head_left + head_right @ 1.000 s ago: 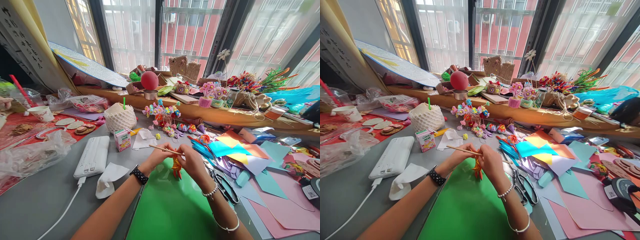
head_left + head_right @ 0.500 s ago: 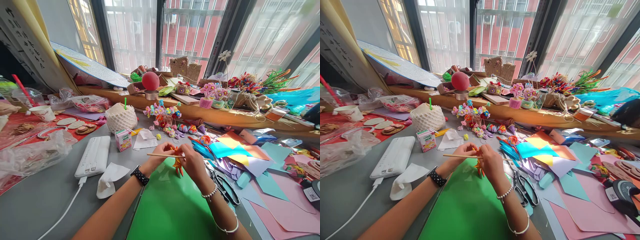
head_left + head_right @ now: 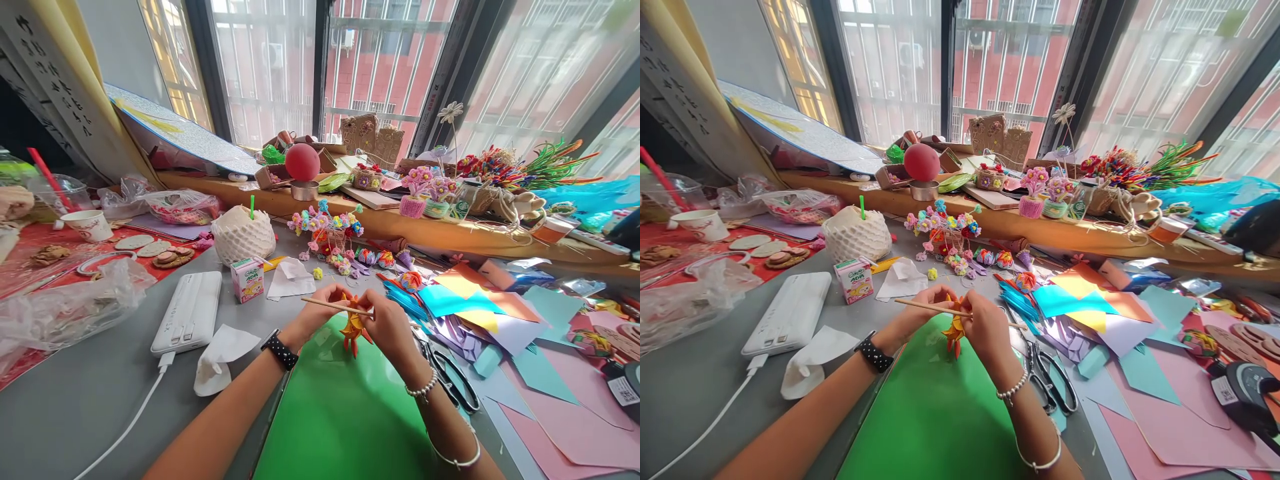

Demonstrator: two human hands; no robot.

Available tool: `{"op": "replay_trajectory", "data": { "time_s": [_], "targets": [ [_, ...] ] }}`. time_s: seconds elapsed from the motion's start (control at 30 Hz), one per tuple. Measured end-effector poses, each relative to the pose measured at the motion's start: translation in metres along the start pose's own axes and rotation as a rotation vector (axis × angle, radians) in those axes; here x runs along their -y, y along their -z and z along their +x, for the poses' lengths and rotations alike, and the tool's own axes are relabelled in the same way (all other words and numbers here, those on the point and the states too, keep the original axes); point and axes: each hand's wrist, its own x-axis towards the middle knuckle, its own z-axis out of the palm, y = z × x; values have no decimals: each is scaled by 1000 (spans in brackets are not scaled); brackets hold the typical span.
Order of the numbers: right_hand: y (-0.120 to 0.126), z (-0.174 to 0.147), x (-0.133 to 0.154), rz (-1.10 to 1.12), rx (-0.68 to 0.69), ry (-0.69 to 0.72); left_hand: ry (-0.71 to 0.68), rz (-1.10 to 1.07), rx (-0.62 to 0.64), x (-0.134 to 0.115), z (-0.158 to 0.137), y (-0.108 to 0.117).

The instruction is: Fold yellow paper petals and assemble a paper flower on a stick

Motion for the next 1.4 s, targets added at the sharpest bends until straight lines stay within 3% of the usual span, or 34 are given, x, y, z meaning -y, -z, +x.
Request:
{"op": "replay_trajectory", "data": {
  "time_s": [0.3, 0.57, 0.87, 0.97, 1.17, 1.4],
  "targets": [
    [2, 0, 1, 27, 31, 1, 74, 18, -88, -1, 0, -2],
    [3, -2, 4, 28, 68, 60, 130, 14, -89, 2, 2, 0],
    [9, 0, -5, 47, 104, 223, 270, -120, 214, -9, -3, 11],
    [10, 1, -5, 41, 74, 278, 302, -182, 228, -13, -4, 12],
    [11, 1, -6, -77, -51, 309, 225, -197, 230, -15, -4, 12],
    [13, 2, -11, -124, -72, 302, 256, -256, 216, -13, -7, 11]
  ]
}}
